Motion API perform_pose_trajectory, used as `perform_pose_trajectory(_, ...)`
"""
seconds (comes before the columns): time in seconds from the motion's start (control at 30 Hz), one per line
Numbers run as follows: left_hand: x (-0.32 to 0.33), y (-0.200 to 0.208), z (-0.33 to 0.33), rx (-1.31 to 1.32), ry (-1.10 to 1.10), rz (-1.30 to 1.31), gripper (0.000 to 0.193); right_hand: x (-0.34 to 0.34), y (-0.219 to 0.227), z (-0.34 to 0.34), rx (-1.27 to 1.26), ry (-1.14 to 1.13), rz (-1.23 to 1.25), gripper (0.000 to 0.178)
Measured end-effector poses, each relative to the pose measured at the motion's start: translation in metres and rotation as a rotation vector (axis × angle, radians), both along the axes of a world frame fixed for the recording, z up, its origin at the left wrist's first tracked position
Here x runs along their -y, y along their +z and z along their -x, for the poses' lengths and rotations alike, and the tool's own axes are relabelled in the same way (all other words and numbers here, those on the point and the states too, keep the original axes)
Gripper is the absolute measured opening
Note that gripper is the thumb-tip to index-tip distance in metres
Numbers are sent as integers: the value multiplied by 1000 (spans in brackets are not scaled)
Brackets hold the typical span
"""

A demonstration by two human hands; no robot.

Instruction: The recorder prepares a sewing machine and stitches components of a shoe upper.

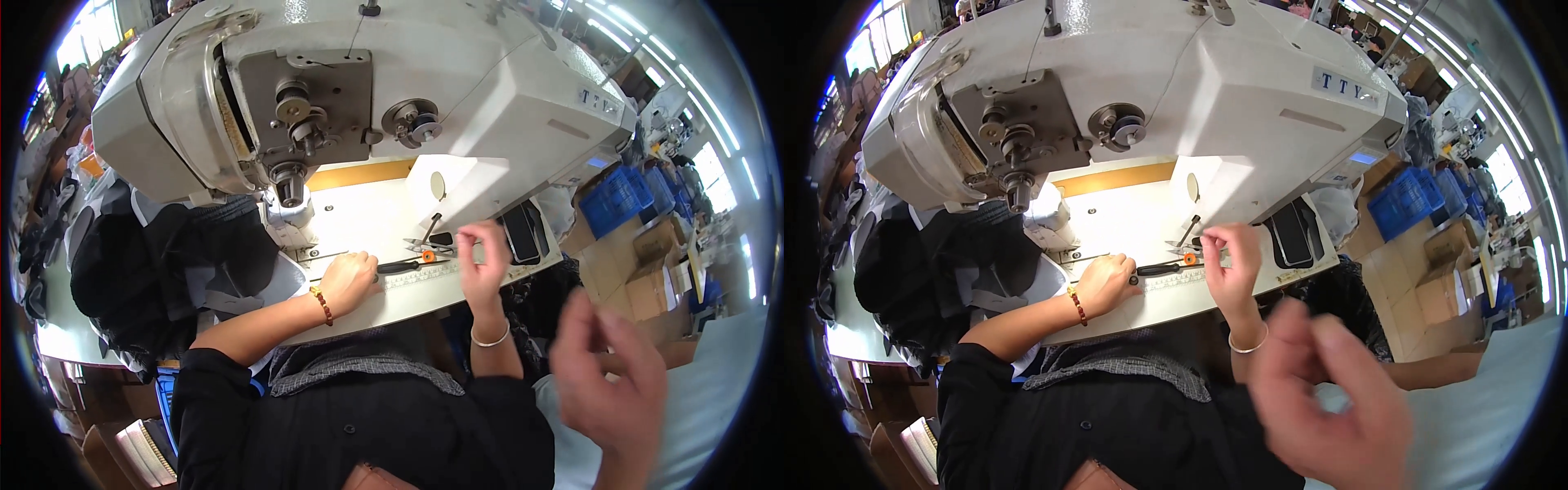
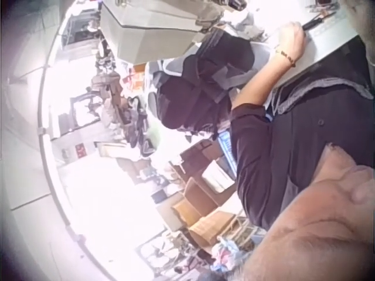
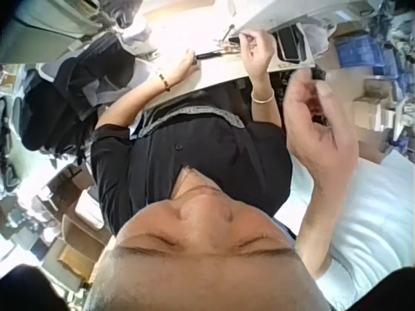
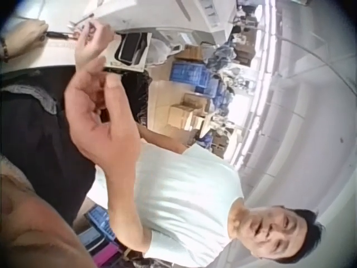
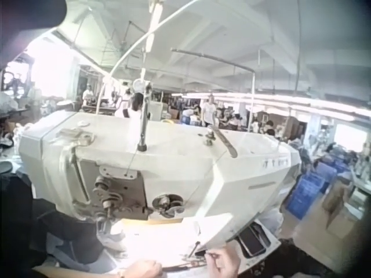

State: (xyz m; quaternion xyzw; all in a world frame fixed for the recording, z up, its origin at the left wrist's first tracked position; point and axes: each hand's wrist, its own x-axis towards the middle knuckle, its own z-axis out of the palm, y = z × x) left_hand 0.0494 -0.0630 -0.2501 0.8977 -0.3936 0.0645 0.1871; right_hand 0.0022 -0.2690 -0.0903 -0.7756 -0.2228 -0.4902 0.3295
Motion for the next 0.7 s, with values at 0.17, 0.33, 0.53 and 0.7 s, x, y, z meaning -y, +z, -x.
perform_pose_trajectory(0.17, -11, -12, -3, 39, 54, 62, 34, -15, 109, 68, -178, -91, 928, 19)
perform_pose_trajectory(0.33, -14, -7, -9, -145, -22, 160, 21, -55, 85, 33, 21, -84, 1050, 19)
perform_pose_trajectory(0.53, -24, 27, 3, -22, -95, 384, 28, -86, 107, 2, 544, -284, 1414, 25)
perform_pose_trajectory(0.7, -40, 73, 23, 244, -122, 466, 29, -100, 112, -1, 785, -419, 1510, 23)
